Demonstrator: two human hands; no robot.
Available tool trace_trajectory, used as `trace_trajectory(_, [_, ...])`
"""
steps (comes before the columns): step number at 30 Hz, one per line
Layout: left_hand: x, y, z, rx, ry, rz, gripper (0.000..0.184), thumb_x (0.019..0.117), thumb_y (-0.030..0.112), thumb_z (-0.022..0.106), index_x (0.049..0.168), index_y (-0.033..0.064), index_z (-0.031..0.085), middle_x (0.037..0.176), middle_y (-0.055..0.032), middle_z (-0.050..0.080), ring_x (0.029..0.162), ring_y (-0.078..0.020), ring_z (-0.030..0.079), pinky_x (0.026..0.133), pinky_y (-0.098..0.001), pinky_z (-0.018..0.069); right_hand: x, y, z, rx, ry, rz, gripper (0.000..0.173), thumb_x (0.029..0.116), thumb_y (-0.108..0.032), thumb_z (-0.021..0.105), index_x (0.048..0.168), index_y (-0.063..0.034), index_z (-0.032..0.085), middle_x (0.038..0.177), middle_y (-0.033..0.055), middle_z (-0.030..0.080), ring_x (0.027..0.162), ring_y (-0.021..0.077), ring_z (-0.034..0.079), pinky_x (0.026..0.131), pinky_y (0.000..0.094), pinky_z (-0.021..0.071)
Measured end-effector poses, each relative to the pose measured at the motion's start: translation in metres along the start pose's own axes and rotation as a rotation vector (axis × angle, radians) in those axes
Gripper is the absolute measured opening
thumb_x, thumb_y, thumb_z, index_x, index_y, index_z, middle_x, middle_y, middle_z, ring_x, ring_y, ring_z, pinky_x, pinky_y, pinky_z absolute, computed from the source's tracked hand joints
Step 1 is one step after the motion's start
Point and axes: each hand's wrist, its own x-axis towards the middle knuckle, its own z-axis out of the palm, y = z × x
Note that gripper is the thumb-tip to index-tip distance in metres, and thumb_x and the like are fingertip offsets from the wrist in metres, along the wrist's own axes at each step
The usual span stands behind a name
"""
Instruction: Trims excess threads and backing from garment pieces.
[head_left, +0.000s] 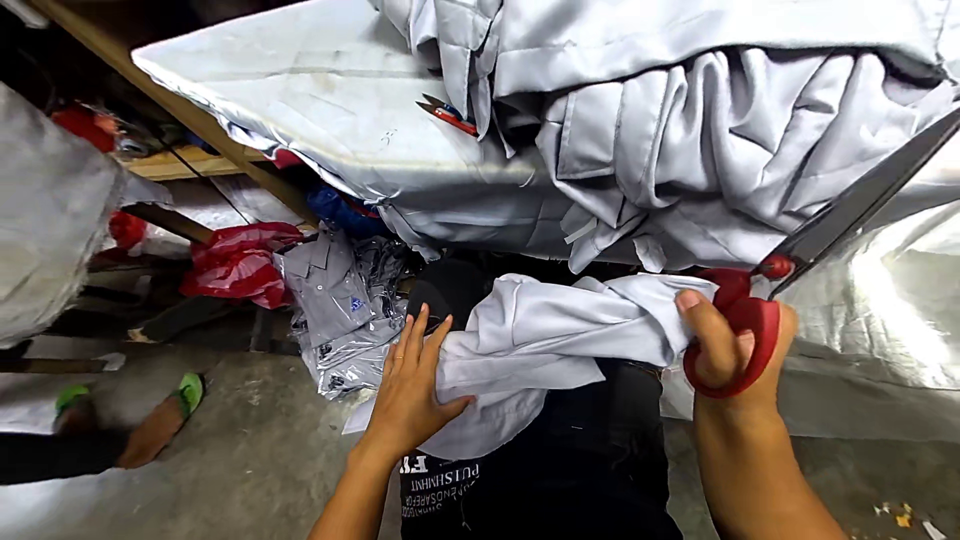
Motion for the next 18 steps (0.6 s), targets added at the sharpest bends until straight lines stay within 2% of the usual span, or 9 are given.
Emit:
trace_trajectory(2, [0.001,-0.001,-0.002,-0.002,0.144,0.092,0.053,0.0888,0.045,0.065,0.132,0.0154,0.07,0.15,-0.0155,0.054,0.14,-0.0414,0.048,0.11,-0.0732,0.0321,0.002,0.002,-0.005,-0.038,0.021,0.027,0.016,0.0899,-0.015,0.068,0.079,-0.0234,0.059,0.066,-0.0201,0.058,0.058,-0.008,0.056,0.056,0.0136,0.05])
trace_trajectory(3, [0.004,0.001,-0.005,0.011,0.218,0.133,0.04,0.0941,0.037,0.058,0.123,0.015,0.075,0.141,-0.0131,0.063,0.135,-0.0378,0.056,0.109,-0.071,0.0351,0.001,0.004,-0.007,-0.054,0.02,0.058,0.02,0.0899,-0.016,0.067,0.076,-0.023,0.055,0.062,-0.0193,0.054,0.055,-0.0077,0.053,0.053,0.0136,0.0476])
trace_trajectory(6, [0.017,0.011,-0.024,-0.016,0.332,0.188,0.038,0.1004,0.02,0.047,0.122,0.007,0.074,0.128,-0.0116,0.071,0.121,-0.0283,0.067,0.108,-0.0569,0.0456,-0.002,0.009,-0.009,-0.069,-0.017,0.146,0.021,0.0902,-0.017,0.068,0.073,-0.0204,0.056,0.057,-0.0172,0.051,0.05,-0.007,0.05,0.048,0.0138,0.0444])
trace_trajectory(8, [0.027,0.022,-0.044,-0.09,0.325,0.203,0.038,0.1017,0.014,0.045,0.127,0.0025,0.071,0.118,-0.0148,0.074,0.109,-0.0261,0.073,0.098,-0.0485,0.0533,-0.006,0.014,-0.011,-0.127,-0.049,0.175,0.019,0.0901,-0.018,0.068,0.074,-0.0164,0.059,0.057,-0.0163,0.05,0.049,-0.0087,0.047,0.047,0.0123,0.0421])
trace_trajectory(10, [0.038,0.034,-0.07,-0.193,0.226,0.16,0.037,0.1029,0.016,0.045,0.125,0.0036,0.072,0.111,-0.0097,0.076,0.101,-0.0133,0.073,0.091,-0.0376,0.056,-0.011,0.021,-0.01,-0.235,-0.044,0.144,0.022,0.0912,-0.023,0.067,0.073,-0.0133,0.059,0.057,-0.0153,0.047,0.05,-0.0109,0.042,0.049,0.0104,0.0359])
trace_trajectory(11, [0.044,0.041,-0.081,-0.238,0.202,0.114,0.034,0.1034,0.019,0.046,0.111,0.0047,0.076,0.095,-0.0037,0.076,0.087,-0.0045,0.071,0.08,-0.0295,0.0563,-0.013,0.025,-0.009,-0.293,-0.039,0.113,0.026,0.0926,-0.028,0.067,0.075,-0.0101,0.061,0.058,-0.0124,0.048,0.052,-0.01,0.042,0.05,0.0112,0.0352])
trace_trajectory(12, [0.052,0.048,-0.089,-0.274,0.183,0.077,0.036,0.1058,0.024,0.044,0.086,0.0074,0.069,0.07,0.0039,0.063,0.063,0.0023,0.058,0.06,-0.0213,0.0479,-0.015,0.028,-0.008,-0.336,-0.031,0.079,0.031,0.0942,-0.033,0.068,0.077,-0.0069,0.064,0.06,-0.009,0.052,0.054,-0.0084,0.045,0.053,0.0127,0.0374])
trace_trajectory(14, [0.066,0.065,-0.105,-0.367,0.047,0.037,0.052,0.1103,0.032,0.036,0.065,0.014,0.052,0.052,0.0076,0.047,0.044,0.002,0.044,0.043,-0.0184,0.0369,-0.02,0.028,-0.003,-0.333,-0.009,0.009,0.036,0.0958,-0.036,0.068,0.085,-0.0014,0.069,0.068,-0.0018,0.062,0.06,-0.0048,0.055,0.058,0.015,0.0457])
trace_trajectory(18, [0.084,0.087,-0.112,-0.423,-0.01,0.007,0.049,0.1101,0.038,0.041,0.072,0.0142,0.061,0.054,0.0047,0.054,0.044,-0.0016,0.049,0.042,-0.0198,0.0406,-0.024,0.023,0.001,-0.16,-0.038,-0.067,0.036,0.0979,-0.034,0.066,0.095,0.0021,0.072,0.076,0.0001,0.072,0.063,-0.0053,0.063,0.057,0.0135,0.0523])
